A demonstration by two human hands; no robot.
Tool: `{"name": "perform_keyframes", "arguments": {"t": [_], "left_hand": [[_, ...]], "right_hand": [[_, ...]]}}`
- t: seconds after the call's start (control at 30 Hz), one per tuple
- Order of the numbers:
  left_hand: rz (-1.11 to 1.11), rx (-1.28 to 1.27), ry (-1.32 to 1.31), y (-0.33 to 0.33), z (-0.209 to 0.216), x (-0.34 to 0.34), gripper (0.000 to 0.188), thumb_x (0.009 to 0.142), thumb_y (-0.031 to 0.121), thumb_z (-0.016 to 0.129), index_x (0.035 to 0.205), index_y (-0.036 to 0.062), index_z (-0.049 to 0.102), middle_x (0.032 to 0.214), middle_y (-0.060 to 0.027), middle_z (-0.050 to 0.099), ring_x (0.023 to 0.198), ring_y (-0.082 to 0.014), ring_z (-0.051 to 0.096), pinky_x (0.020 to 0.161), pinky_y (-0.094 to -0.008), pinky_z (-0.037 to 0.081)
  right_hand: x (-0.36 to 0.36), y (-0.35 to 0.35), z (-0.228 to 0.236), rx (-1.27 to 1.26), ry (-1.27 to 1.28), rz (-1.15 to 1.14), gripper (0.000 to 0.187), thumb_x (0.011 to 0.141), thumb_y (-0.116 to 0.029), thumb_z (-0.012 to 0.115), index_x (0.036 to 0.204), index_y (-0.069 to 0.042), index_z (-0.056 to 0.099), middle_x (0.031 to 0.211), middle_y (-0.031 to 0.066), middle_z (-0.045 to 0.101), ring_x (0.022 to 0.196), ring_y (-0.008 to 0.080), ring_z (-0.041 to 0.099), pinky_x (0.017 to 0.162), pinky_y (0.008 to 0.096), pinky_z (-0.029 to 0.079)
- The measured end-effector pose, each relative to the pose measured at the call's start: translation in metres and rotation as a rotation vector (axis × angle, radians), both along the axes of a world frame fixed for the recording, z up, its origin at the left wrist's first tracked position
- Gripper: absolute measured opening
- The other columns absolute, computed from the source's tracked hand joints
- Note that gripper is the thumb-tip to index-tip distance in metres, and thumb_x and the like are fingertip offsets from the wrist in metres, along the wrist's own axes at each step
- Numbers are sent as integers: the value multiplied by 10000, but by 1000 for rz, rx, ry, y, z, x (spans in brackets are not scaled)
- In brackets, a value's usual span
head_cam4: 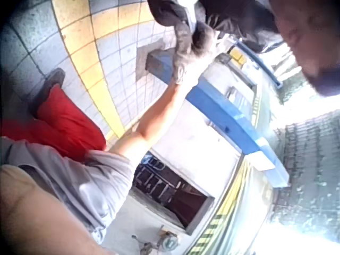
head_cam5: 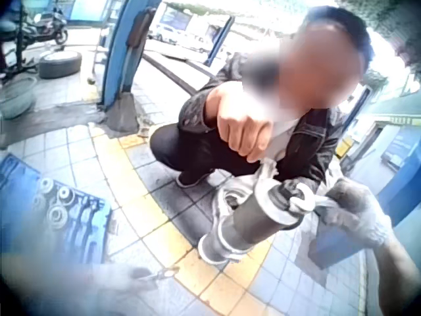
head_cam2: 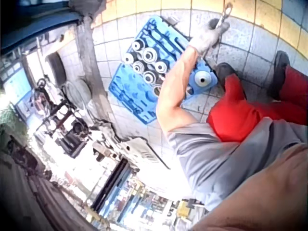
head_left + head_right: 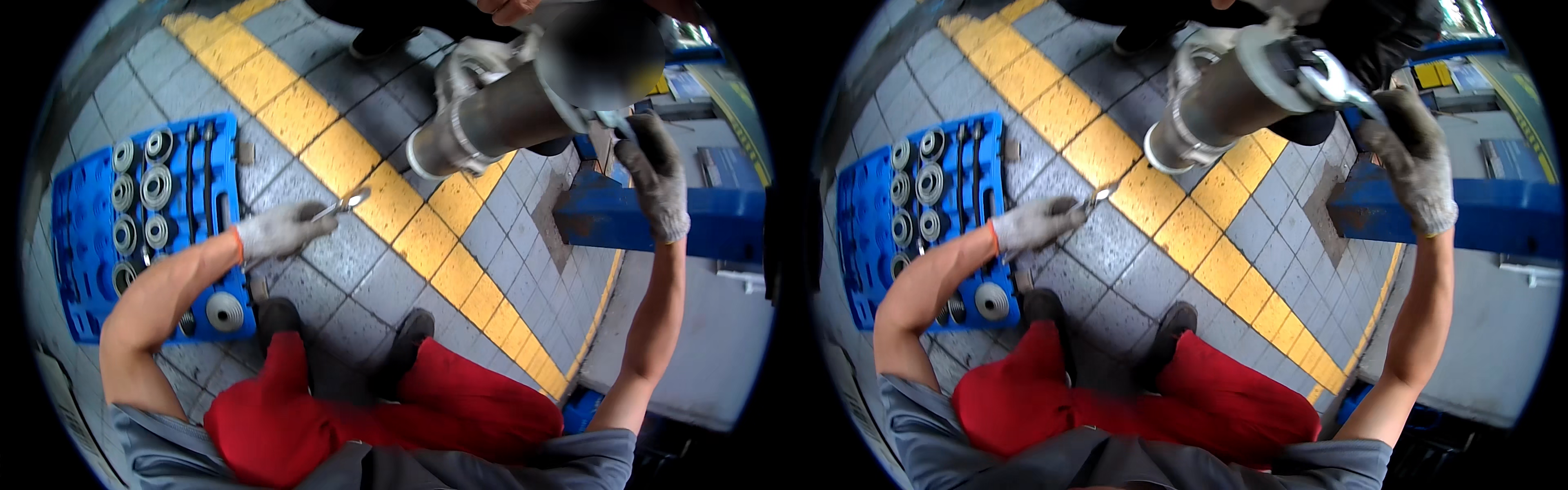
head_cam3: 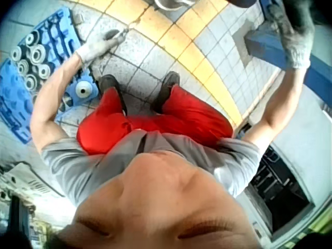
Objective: The person assembles a cylindrical mechanical component by inserting a bearing and a shaft, then tightening a nut with a wrench. They rotate the assembly to check fit and continue tightening.
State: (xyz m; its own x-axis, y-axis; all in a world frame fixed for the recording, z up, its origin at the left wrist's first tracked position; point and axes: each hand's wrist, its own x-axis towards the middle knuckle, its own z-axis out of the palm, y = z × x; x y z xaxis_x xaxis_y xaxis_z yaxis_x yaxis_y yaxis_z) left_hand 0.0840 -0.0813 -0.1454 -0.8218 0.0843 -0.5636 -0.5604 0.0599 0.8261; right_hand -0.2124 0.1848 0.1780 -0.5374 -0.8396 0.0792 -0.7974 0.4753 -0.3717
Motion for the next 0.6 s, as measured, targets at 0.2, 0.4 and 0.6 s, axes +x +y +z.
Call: {"name": "perform_keyframes", "arguments": {"t": [0.2, 0.4, 0.6], "left_hand": [[40, 170, 42, 0, 9, 4, 650, 1086, 567, 404, 1236, -29, 618, 693, -32, 537, 565, -134, 598, 501, -315, 513], [38, 318, 65, 10, 35, -10, 666, 1081, 550, 409, 1360, -30, 576, 723, -72, 596, 556, -149, 635, 484, -297, 538], [16, 308, 185, 4, 57, -17, 590, 1101, 446, 326, 1415, -8, 537, 888, -151, 717, 653, -209, 724, 553, -324, 617]], "right_hand": [[-35, -6, 12, 65, 149, 39, 510, 958, -408, 747, 1295, -39, 645, 1190, 79, 650, 1109, 208, 602, 989, 349, 482], [-75, 13, 34, 101, 262, -58, 590, 1016, -266, 693, 1499, 12, 498, 1466, 139, 578, 1336, 219, 532, 1139, 350, 400], [-76, 25, 45, 47, 304, -110, 624, 988, -269, 729, 1494, 14, 499, 1422, 158, 598, 1296, 250, 557, 1115, 387, 436]]}}
